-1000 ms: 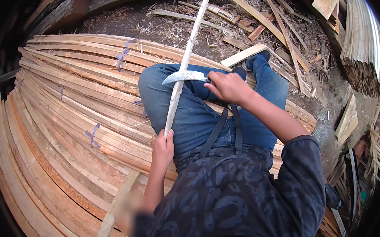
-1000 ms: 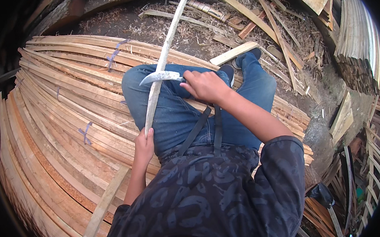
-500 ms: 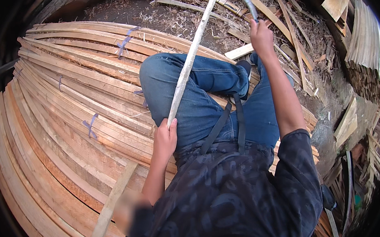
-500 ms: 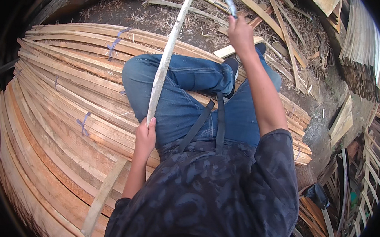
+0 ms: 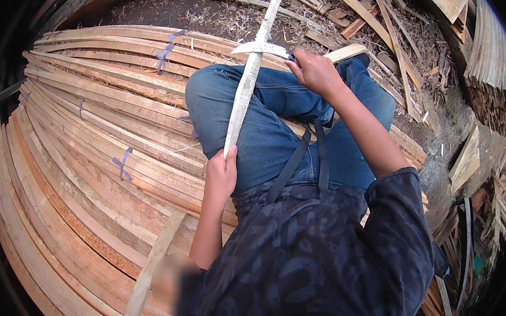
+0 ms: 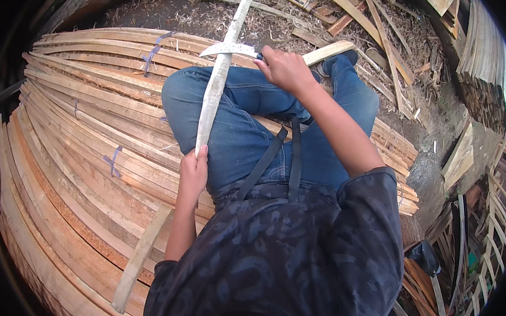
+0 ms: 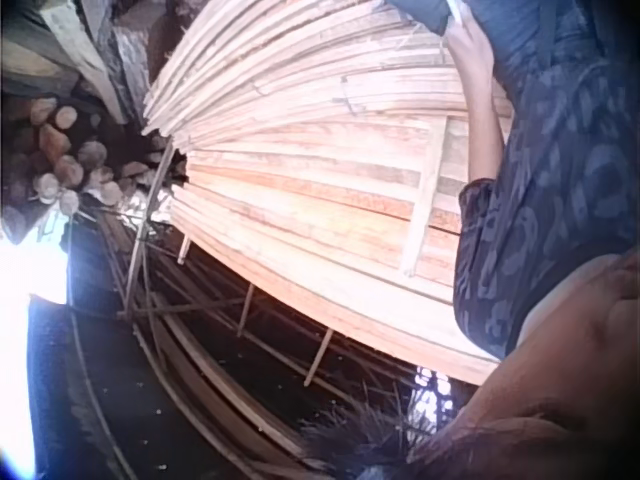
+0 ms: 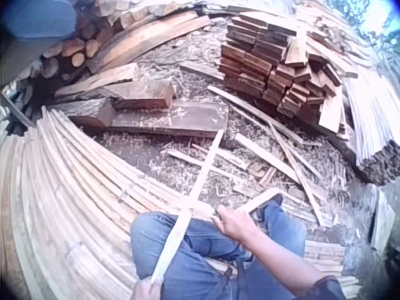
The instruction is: The person sits on the ground and uses a curved knife to shave and smooth a long, thin piece of wood held between their legs. They repeatedly scrape the blade along the wood's surface to remove thin layers and refine its shape.
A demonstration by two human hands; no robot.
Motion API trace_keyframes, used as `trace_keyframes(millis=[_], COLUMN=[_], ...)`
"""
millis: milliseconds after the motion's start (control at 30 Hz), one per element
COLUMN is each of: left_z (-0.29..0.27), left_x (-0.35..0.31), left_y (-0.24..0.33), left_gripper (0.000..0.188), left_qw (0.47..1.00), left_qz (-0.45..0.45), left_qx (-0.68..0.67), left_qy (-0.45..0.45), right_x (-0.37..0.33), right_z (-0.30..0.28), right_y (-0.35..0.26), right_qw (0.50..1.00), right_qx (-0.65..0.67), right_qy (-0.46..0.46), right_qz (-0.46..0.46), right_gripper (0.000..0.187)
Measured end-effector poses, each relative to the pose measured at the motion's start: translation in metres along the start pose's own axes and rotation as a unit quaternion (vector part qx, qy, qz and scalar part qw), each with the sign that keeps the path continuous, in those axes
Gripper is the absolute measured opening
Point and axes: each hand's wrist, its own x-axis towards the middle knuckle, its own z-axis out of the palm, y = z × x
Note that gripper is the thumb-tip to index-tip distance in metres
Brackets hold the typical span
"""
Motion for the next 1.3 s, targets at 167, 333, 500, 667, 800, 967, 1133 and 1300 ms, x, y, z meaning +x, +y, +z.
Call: trace_keyframes(millis=[167,333,500,667,800,967,1133,1300], left_z=[0.011,0.005,0.005,0.009,0.001,0.003,0.004,0.000], left_x=[-0.007,-0.012,-0.003,-0.003,-0.005,0.001,0.001,0.008], left_y=[-0.016,-0.009,-0.019,-0.019,-0.013,-0.021,-0.027,-0.019], left_gripper=[0.045,0.044,0.044,0.045,0.045,0.047,0.049,0.051], left_qw=[0.998,0.998,0.998,0.997,0.998,0.997,0.997,0.998], left_qz=[0.043,0.047,0.045,0.055,0.034,0.019,0.015,0.012], left_qx=[-0.015,-0.016,-0.018,-0.049,-0.044,-0.069,-0.070,-0.051], left_qy=[0.050,0.044,0.044,0.031,0.013,0.000,-0.008,-0.025], right_x=[-0.023,0.033,0.014,-0.030,-0.004,-0.022,-0.010,-0.016], right_z=[-0.002,-0.039,-0.084,-0.037,-0.013,0.002,-0.011,0.006], right_y=[-0.058,0.034,0.110,-0.036,-0.006,-0.051,-0.025,-0.022], right_qw=[0.997,0.981,0.959,0.993,1.000,0.997,0.997,0.995], right_qx=[0.056,-0.016,0.007,0.120,-0.011,0.055,-0.008,0.059], right_qy=[-0.036,0.063,0.189,-0.007,0.000,0.013,-0.028,0.044], right_qz=[-0.041,0.182,0.210,0.003,-0.003,-0.045,-0.078,0.061], right_gripper=[0.032,0.039,0.038,0.030,0.030,0.031,0.030,0.029])
